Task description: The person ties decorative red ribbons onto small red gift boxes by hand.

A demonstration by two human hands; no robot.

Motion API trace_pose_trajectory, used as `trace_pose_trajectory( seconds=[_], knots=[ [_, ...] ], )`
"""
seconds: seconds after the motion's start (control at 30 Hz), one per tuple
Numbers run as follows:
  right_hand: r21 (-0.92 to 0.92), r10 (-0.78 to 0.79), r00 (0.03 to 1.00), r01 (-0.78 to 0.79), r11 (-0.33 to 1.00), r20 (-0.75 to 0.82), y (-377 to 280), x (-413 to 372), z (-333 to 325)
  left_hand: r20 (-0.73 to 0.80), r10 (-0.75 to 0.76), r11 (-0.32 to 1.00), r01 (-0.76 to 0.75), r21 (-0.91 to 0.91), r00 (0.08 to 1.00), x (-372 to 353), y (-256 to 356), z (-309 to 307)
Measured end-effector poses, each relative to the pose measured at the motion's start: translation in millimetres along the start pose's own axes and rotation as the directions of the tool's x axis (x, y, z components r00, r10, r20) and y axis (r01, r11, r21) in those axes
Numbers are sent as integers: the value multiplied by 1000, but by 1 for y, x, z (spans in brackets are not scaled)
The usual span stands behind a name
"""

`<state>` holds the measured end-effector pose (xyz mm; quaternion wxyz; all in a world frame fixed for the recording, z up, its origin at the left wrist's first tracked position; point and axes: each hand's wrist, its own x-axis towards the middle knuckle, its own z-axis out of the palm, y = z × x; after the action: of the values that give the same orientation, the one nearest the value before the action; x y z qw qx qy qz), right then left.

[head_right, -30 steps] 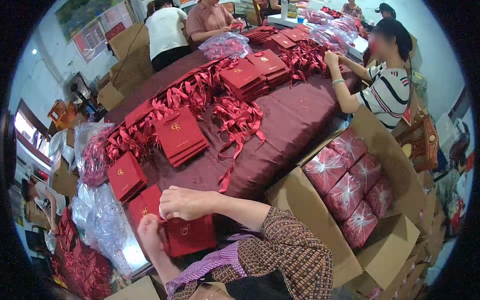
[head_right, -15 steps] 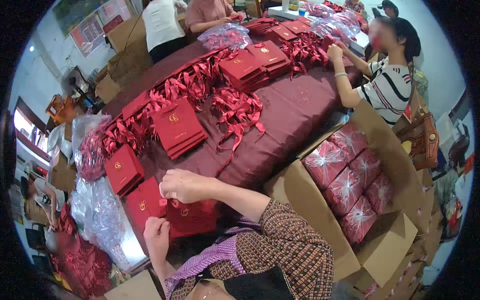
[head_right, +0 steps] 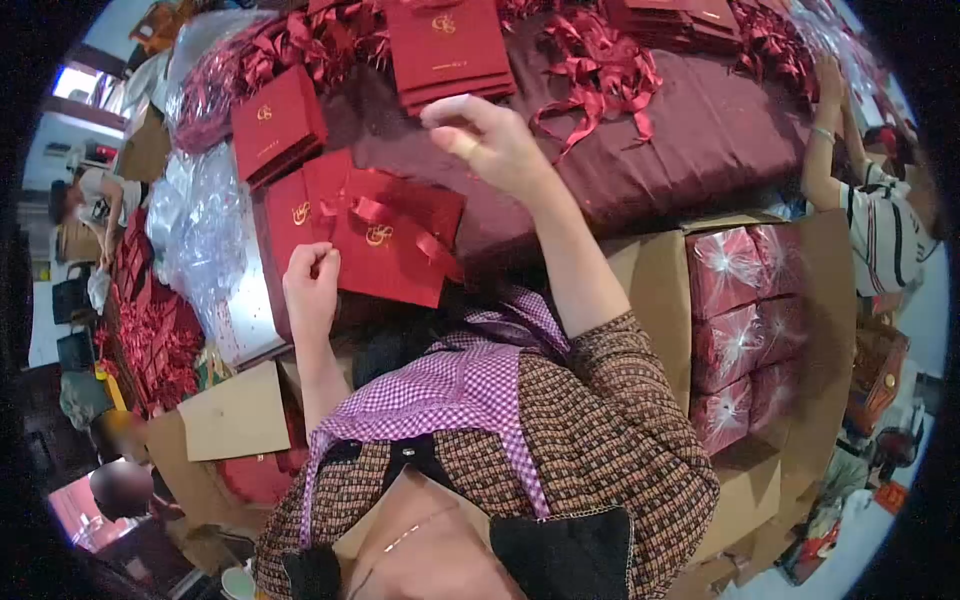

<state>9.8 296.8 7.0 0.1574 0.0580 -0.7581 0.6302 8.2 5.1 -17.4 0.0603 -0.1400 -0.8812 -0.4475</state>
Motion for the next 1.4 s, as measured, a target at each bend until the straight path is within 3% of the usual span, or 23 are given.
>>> trace_pose_trajectory(
  seconds=[0.07, 0.13, 0.17, 0.27, 0.33, 0.43, 0.47, 0.6, 0.73, 0.8, 0.87, 0.93, 1.13, 1.2, 1.27, 1.33, 1.4],
  knots=[
    [14, -25, 1000, 25, 1000, -15, 8, -9, -8, -12, -16, 999, 15, -36, 1000, 0, -11, 1],
    [-86, 168, 986, -167, 982, 16, 6, -21, -10, -31, -26, 998, 24, -56, 999, 2, -14, 2],
    [-82, 57, 997, -53, 995, 48, 13, -26, -9, -25, -33, 999, 32, -43, 999, 3, -12, 1],
    [-178, 18, 984, 13, 984, 175, 10, -42, -5, -33, -54, 998, 53, -31, 998, 6, -7, 2],
    [-269, -207, 918, 305, 914, 338, 11, -46, -2, -59, -67, 997, 64, -45, 996, 8, -15, 6],
    [-302, -211, 823, 414, 859, 528, 7, -64, 11, -89, -79, 996, 76, -35, 993, 17, -10, 6],
    [-400, -147, 813, 424, 812, 564, 5, -70, 15, -99, -70, 998, 70, 2, 993, 20, -9, 7],
    [-416, -159, 824, 429, 802, 543, 16, -74, 12, -136, -27, 999, 23, -35, 990, 30, -20, 15],
    [-401, -158, 818, 427, 810, 553, 17, -76, 9, -161, 81, 995, -72, 65, 984, 33, -13, 19],
    [-409, -141, 858, 372, 834, 494, 14, -78, 12, -171, 48, 998, -40, 49, 984, 34, -8, 20],
    [-428, -156, 852, 399, 811, 499, 17, -80, 13, -190, 229, 944, -171, 282, 955, 34, -5, 19],
    [-454, -187, 816, 477, 753, 547, 19, -79, 10, -196, 250, 935, -183, 305, 948, 34, -4, 19],
    [-401, -197, 801, 476, 783, 566, 18, -78, 6, -191, 167, 947, -103, 305, 967, 37, -5, 18],
    [-383, -187, 811, 447, 808, 554, 23, -79, 3, -152, 49, 987, -25, 157, 987, 38, -4, 16],
    [-363, -175, 821, 417, 833, 543, 24, -77, 3, -120, 29, 991, -13, 133, 992, 40, -9, 16],
    [-200, -231, 896, 324, 925, 379, 20, -73, 3, -85, 9, 994, 0, 112, 996, 39, -11, 15],
    [-152, -260, 936, 301, 941, 238, 7, -68, -1, 14, -171, 977, 171, -129, 985, 38, -6, 17]
  ],
)
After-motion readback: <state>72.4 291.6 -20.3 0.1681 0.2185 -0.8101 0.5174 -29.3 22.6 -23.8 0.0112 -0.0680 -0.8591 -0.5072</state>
